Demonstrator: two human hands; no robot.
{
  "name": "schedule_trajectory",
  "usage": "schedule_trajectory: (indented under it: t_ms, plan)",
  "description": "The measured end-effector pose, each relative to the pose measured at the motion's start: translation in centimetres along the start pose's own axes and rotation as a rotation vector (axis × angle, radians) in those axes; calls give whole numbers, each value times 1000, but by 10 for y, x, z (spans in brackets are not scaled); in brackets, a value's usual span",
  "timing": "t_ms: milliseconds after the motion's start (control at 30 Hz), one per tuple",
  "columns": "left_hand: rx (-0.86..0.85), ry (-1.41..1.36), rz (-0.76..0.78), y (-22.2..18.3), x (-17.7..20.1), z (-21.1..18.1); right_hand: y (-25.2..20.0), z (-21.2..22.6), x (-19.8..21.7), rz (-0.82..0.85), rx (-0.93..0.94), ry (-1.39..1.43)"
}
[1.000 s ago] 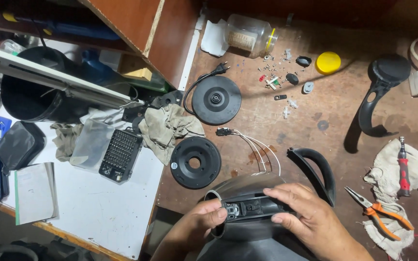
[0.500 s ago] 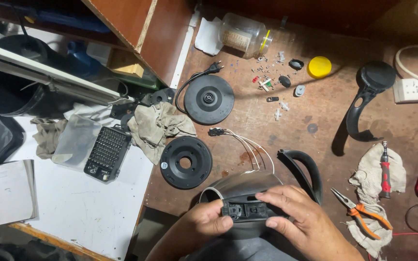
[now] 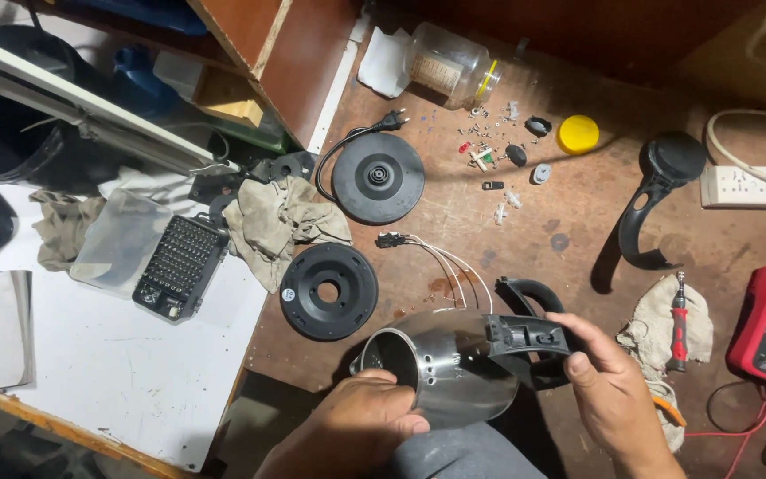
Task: Attaching a plastic handle to the body of an electric kettle using a screwdriver
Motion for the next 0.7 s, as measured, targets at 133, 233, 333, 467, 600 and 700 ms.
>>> schedule_trajectory:
  t_ms: [133,233,333,467,600,700]
  plan:
    - [-38,-7,-28,-2,2,-4,-4,-5,-1,26,20,-81]
    - [-26,42,-25,-2,-2,-2,-5,5,-8,99,74,-93]
    - [-74,-15,-76,-1,8,-13,-7,30,-23,241,246,-230]
    - [72,-52,75,3,8,-12,-9,53,-47,364,372,-288]
    - [46,-34,89,-3,-1,1,-10,69,-57,382,442,-361]
    - [12,7,114,-8,-9,14,-10,77,-61,406,454,-369]
Point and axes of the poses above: each hand's wrist, its own y-axis towards the middle knuckle, its own x-axis out of the back of the hand, z = x × y, the point moved 5 cm from there along y, towards the middle knuckle, and after that the axes turned 6 degrees about x, right-handed, at the moved point
